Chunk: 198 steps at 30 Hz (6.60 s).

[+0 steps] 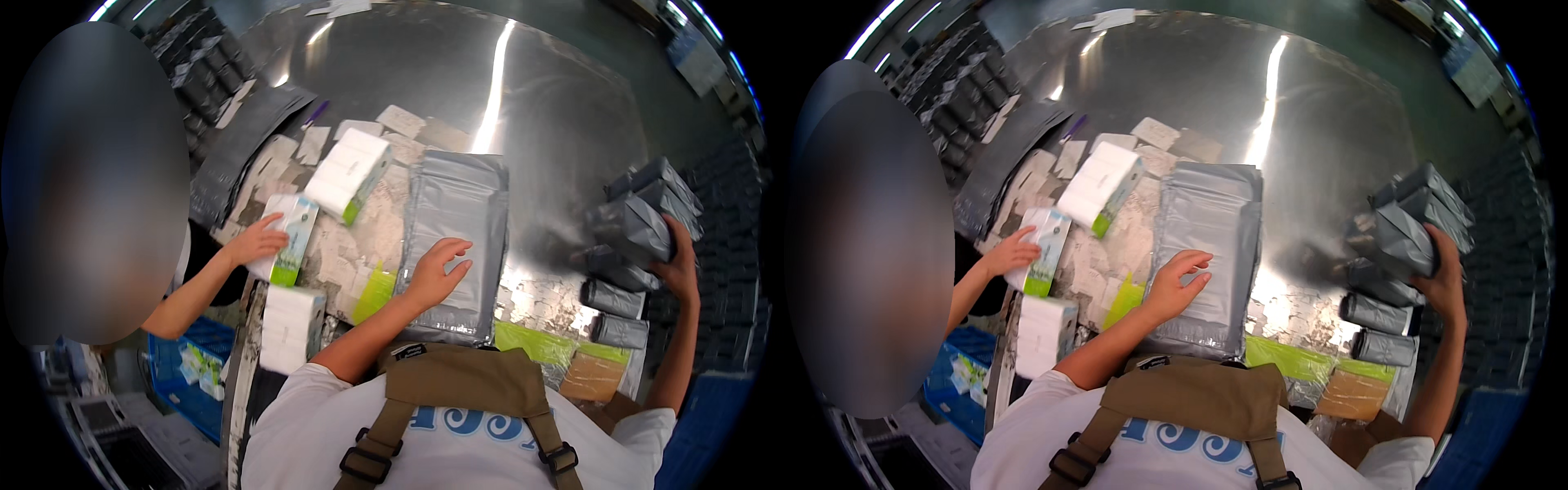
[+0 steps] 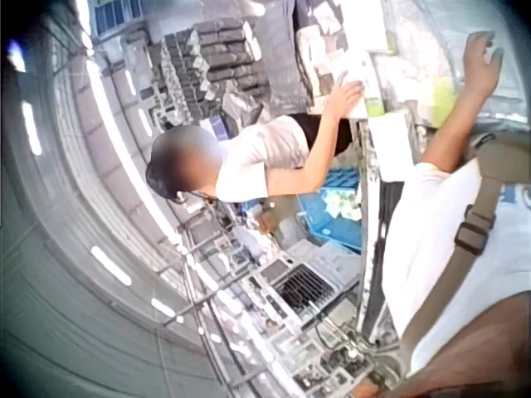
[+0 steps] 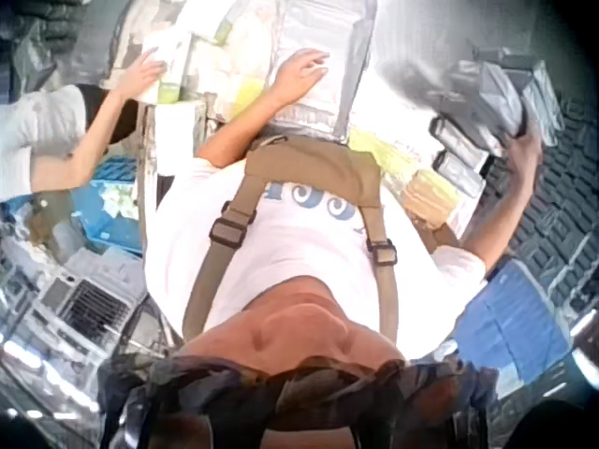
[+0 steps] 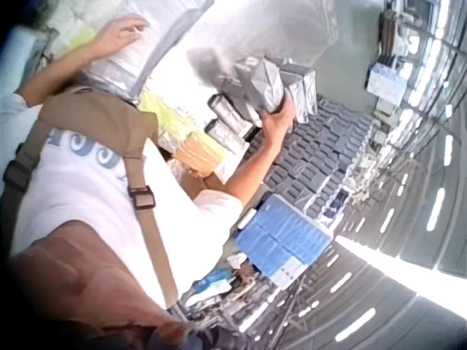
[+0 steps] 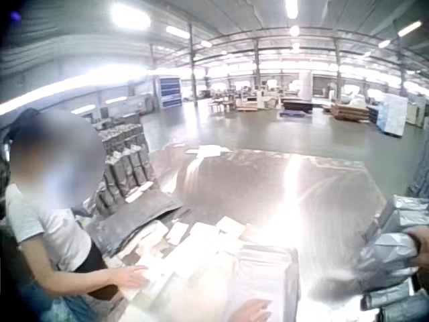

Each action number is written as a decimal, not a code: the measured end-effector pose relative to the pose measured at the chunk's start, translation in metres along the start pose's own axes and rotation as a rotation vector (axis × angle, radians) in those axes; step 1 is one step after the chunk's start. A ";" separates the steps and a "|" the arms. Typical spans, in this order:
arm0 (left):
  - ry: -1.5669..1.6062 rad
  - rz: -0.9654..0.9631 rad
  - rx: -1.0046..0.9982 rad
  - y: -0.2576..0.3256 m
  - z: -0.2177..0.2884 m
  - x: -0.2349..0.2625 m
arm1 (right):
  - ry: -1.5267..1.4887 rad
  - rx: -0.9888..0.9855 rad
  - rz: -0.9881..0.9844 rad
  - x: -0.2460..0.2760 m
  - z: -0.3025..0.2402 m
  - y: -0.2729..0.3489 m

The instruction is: The person picks up rectangular products, slides them into grey mailing bags by hand, peels the adhesive backing off to seal the bags, and stacks the finished packages on the table.

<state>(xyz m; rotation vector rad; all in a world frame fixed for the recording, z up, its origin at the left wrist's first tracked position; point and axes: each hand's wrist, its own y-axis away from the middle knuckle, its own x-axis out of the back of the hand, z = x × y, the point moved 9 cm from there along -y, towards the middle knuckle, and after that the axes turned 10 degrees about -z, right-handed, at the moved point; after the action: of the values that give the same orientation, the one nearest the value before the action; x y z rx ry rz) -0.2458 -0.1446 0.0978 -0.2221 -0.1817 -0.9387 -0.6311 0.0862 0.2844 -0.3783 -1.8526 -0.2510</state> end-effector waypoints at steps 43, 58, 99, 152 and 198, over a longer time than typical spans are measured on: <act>-0.802 -0.433 -0.079 0.025 -0.067 -0.040 | -1.395 -0.347 0.010 -0.316 -0.143 0.105; -0.693 -0.240 -0.335 0.052 -0.081 -0.025 | -1.476 -0.433 -0.125 -0.352 -0.173 0.159; -0.695 0.224 0.019 0.051 -0.080 0.006 | -0.282 -0.047 -0.010 -0.321 -0.160 0.005; 0.311 0.201 0.663 0.113 -0.124 0.020 | -0.542 0.278 0.157 -0.241 -0.173 0.146; 0.459 -0.052 0.280 -0.003 -0.065 0.014 | -1.489 -0.233 -0.196 -0.288 -0.182 -0.039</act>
<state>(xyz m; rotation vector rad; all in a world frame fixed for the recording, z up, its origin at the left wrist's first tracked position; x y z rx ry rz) -0.2366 -0.1746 0.0392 0.2586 0.1063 -0.9798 -0.4056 -0.0524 0.0672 -0.6239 -3.3500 -0.3588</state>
